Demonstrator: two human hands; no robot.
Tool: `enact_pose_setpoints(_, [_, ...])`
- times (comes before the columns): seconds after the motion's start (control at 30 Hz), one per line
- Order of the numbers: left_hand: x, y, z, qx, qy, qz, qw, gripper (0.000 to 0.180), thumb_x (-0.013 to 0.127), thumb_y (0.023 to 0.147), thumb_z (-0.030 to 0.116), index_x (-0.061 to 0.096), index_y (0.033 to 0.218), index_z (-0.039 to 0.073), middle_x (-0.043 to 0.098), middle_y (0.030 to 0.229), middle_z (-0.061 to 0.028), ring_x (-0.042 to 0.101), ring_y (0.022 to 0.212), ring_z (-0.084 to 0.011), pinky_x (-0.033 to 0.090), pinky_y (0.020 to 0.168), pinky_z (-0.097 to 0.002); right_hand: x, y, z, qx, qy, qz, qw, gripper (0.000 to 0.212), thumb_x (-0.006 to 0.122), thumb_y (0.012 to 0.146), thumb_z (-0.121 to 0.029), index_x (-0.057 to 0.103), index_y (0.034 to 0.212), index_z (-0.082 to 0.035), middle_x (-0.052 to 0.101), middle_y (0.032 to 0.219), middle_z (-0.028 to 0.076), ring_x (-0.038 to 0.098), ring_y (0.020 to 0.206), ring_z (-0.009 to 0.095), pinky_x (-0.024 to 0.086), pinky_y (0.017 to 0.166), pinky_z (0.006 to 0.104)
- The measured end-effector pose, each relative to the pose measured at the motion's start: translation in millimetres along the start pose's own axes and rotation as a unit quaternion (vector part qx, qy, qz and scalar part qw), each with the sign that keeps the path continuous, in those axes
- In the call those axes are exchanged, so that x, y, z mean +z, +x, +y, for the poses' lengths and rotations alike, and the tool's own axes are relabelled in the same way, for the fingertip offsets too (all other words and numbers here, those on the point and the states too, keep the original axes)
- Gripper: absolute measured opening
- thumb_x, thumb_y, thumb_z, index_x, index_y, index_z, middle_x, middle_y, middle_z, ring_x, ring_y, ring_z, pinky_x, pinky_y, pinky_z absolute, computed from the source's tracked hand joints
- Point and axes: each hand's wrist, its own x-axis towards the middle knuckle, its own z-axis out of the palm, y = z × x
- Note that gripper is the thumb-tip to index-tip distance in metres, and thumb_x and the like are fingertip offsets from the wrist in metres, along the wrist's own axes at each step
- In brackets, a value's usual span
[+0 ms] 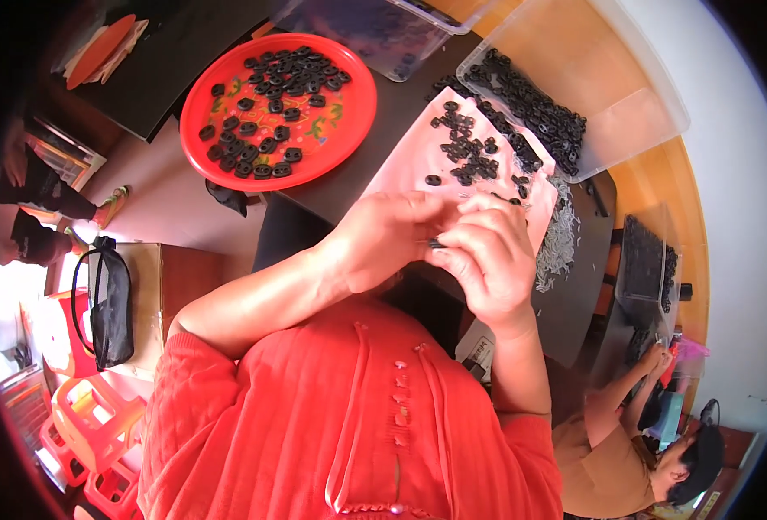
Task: The person assembles small black plastic components by hand at a workstation.
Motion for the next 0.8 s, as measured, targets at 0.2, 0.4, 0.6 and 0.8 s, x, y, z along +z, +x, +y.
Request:
enact_pose_setpoints(0.2, [7, -4, 3, -0.096, 0.063, 0.009, 0.993, 0.017, 0.065, 0.101, 0.016, 0.068, 0.101, -0.001, 0.067, 0.083, -0.0091, 0.061, 0.069, -0.0179, 0.047, 0.059, -0.0309, -21, -15, 16, 0.062, 0.099, 0.024, 0.993, 0.018, 0.081, 0.076, -0.002, 0.069, 0.089, -0.002, 0.065, 0.088, 0.009, 0.065, 0.092, 0.030, 0.052, 0.083, 0.0402])
enact_pose_setpoints(0.4, [-4, 9, -4, -0.154, 0.036, -0.036, 0.987, 0.016, 0.071, 0.097, 0.014, 0.068, 0.103, 0.000, 0.065, 0.083, -0.0071, 0.057, 0.067, -0.0141, 0.041, 0.054, -0.0288, -23, -29, 24, 0.052, 0.106, 0.034, 0.992, 0.022, 0.081, 0.076, -0.003, 0.071, 0.095, 0.000, 0.067, 0.092, 0.010, 0.066, 0.090, 0.029, 0.052, 0.082, 0.0401])
enact_pose_setpoints(0.6, [-4, 17, -16, -0.111, -0.013, -0.038, 0.993, 0.019, 0.069, 0.097, 0.014, 0.068, 0.107, -0.002, 0.065, 0.085, -0.0069, 0.059, 0.069, -0.0147, 0.044, 0.057, -0.0280, -16, -36, 18, 0.092, 0.106, 0.062, 0.988, 0.029, 0.081, 0.079, -0.004, 0.070, 0.106, 0.000, 0.067, 0.095, 0.011, 0.066, 0.090, 0.030, 0.052, 0.081, 0.0392])
enact_pose_setpoints(0.8, [4, 16, -22, -0.048, 0.047, 0.004, 0.998, 0.020, 0.069, 0.097, 0.014, 0.067, 0.107, -0.003, 0.066, 0.087, -0.0086, 0.064, 0.074, -0.0173, 0.049, 0.061, -0.0292, -2, -49, 25, 0.066, 0.030, 0.124, 0.990, 0.032, 0.081, 0.079, -0.005, 0.069, 0.108, -0.001, 0.066, 0.095, 0.011, 0.064, 0.086, 0.030, 0.050, 0.076, 0.0387])
